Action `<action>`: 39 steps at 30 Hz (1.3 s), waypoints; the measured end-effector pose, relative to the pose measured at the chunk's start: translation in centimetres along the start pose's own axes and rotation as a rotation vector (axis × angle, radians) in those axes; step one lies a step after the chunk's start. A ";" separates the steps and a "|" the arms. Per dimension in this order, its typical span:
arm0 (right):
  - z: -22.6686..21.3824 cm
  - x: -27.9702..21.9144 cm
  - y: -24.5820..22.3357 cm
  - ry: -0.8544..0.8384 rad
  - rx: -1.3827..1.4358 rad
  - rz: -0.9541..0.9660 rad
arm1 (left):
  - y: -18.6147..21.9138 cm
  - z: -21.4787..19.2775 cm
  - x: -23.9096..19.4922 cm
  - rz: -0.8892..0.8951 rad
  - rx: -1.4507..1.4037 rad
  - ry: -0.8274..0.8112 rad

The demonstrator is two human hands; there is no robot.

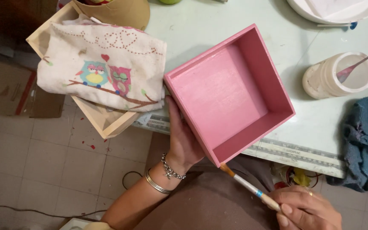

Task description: Painting the edges of a small pink wooden box with white paint using a paintbrush

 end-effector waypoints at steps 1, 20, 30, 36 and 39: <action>-0.1 -0.2 0.3 -0.041 0.002 -0.036 | 0.0 0.2 -0.1 0.016 0.029 0.066; -0.1 0.0 0.8 0.066 -0.022 -0.092 | 0.0 2.1 -0.3 0.060 0.078 0.182; 0.0 0.1 0.6 0.275 0.002 0.101 | -0.1 2.9 -0.7 0.044 0.119 0.301; 0.4 0.3 2.7 0.250 0.003 -0.053 | -0.1 0.2 -0.6 0.148 0.169 -0.017; 1.1 0.6 4.2 0.413 -0.024 0.049 | -0.2 -0.5 -0.4 0.159 0.160 -0.201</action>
Point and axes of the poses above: each hand's wrist, its own x-axis towards the middle knuckle, its own z-axis out of the palm, y = z × x, the point moved 1 cm from there along x, towards the middle knuckle, and after that the axes turned 14 degrees about -x, right-handed, at the moved point
